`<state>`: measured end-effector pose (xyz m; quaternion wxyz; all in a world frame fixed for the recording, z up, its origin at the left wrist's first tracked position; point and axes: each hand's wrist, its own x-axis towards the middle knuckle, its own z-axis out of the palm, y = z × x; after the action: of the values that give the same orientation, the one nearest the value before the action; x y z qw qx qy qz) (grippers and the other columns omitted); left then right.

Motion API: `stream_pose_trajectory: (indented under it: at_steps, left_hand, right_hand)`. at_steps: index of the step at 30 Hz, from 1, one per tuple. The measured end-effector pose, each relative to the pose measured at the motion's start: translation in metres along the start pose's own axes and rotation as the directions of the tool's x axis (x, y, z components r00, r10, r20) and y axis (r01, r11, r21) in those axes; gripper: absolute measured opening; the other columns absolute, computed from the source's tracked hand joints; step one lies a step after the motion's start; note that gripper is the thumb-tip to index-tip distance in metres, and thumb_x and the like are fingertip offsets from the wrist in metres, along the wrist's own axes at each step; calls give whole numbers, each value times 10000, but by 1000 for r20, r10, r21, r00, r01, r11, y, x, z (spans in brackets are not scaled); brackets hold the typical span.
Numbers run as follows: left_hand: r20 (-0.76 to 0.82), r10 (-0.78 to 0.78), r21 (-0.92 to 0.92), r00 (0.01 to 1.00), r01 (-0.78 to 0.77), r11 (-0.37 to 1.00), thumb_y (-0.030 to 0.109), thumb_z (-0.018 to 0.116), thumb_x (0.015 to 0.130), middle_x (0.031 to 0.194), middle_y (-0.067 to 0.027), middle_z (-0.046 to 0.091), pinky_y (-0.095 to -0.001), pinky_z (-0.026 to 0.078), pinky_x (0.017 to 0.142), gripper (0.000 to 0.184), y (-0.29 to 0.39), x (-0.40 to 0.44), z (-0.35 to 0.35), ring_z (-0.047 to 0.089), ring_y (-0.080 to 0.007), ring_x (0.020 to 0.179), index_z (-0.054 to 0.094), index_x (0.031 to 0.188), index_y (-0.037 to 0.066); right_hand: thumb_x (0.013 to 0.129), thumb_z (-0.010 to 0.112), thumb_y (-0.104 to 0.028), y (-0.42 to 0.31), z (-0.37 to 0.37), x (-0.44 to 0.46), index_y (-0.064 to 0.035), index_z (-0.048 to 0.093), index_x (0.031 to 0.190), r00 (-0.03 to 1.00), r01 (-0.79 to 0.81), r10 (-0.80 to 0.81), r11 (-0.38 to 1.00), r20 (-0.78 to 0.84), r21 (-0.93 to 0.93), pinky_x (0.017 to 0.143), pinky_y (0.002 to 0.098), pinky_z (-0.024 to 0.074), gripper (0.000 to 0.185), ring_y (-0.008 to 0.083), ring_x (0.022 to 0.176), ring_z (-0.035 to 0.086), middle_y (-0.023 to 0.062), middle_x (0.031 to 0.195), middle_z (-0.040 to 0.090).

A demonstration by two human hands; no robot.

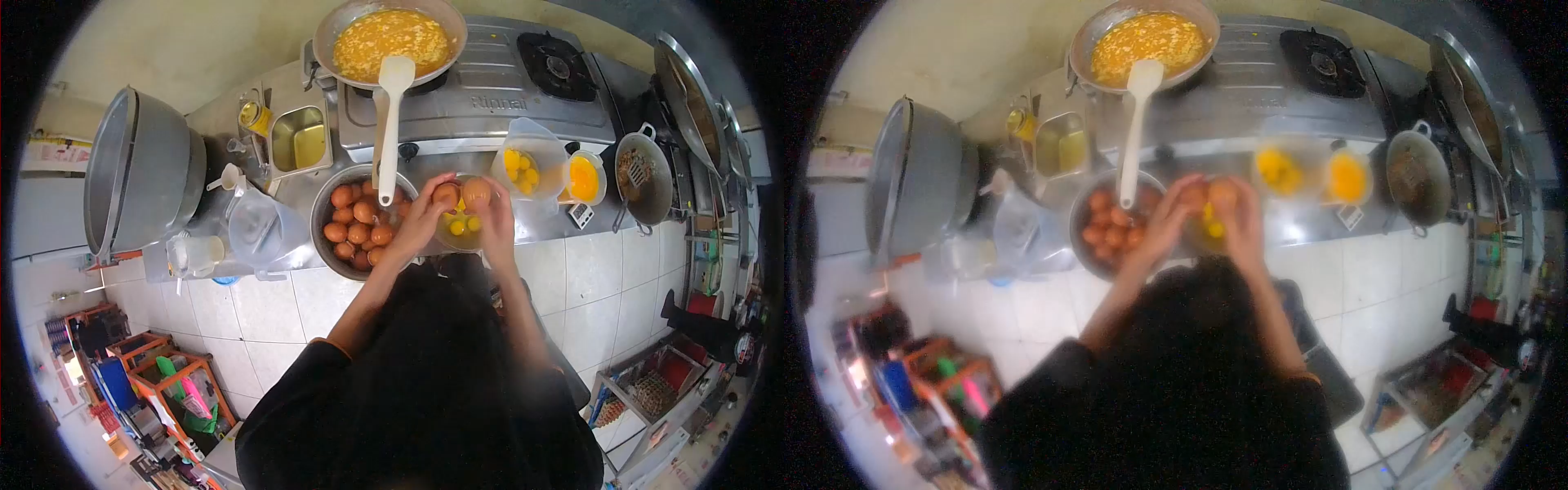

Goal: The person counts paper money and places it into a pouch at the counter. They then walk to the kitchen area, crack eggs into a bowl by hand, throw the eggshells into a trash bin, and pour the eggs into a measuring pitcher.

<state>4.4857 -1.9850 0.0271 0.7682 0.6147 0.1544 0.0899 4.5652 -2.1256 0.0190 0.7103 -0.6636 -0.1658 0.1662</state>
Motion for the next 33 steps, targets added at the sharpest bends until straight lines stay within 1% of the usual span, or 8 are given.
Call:
stream_pose_trajectory:
  at_steps: [4,6,12,15,19,21,27,33]
  left_hand:
    - [83,43,14,996,-44,999,144,611,931,1264,-73,566,-290,466,941,435,-12,23,-4,546,-167,1144,498,1343,67]
    - [179,195,293,964,-242,925,178,714,882,1164,-81,634,-293,489,910,431,-12,33,-5,599,-161,1073,568,1267,53]
    - [244,147,379,958,-234,895,248,828,763,1071,-115,696,-324,515,884,482,-1,65,-12,670,-206,996,632,1142,24]
    - [430,195,506,882,-414,757,332,843,721,995,-153,707,-356,533,836,522,-6,78,-17,693,-265,912,650,1099,30]
    - [487,149,649,861,-471,598,418,815,695,931,-183,700,-396,538,796,549,-6,85,-20,681,-318,886,671,1090,66]
    - [517,33,782,855,-487,390,466,760,692,926,-188,693,-437,537,754,553,-5,86,-16,664,-357,862,676,1101,102]
    - [466,44,860,884,-464,211,470,707,699,917,-133,710,-442,544,703,562,-33,88,-10,680,-342,779,663,1151,137]
    - [451,194,836,871,-488,252,430,706,689,961,-93,716,-427,555,709,562,-36,82,-6,687,-309,784,666,1183,165]
  right_hand:
    - [934,634,-85,-7,-24,12,-30,444,1370,958,-223,191,965,216,135,921,303,484,478,171,1075,594,118,1267,562]
    - [880,675,-93,-3,-29,16,-28,440,1374,957,-178,156,982,244,69,998,339,446,551,203,1167,551,115,1289,544]
    - [885,632,25,16,-49,29,-44,460,1392,952,125,-70,977,300,-171,961,307,486,540,179,1157,569,99,1201,592]
    - [854,649,56,11,-49,34,-34,540,1328,926,269,-133,890,354,-368,942,304,513,495,193,1176,570,100,1228,593]
    - [827,652,88,35,-49,30,-16,589,1276,944,200,-90,920,316,-337,942,312,530,465,213,1176,581,106,1278,582]
    - [814,655,105,52,-49,28,-18,584,1287,943,237,-147,926,298,-292,966,334,527,493,227,1180,584,121,1311,569]
    - [807,659,101,83,-44,27,-16,622,1240,955,274,-225,915,191,-296,976,342,522,450,234,1181,581,126,1306,572]
    - [778,689,64,71,-49,31,-49,648,1225,930,360,-282,821,234,-443,945,336,534,463,249,1160,597,140,1282,591]
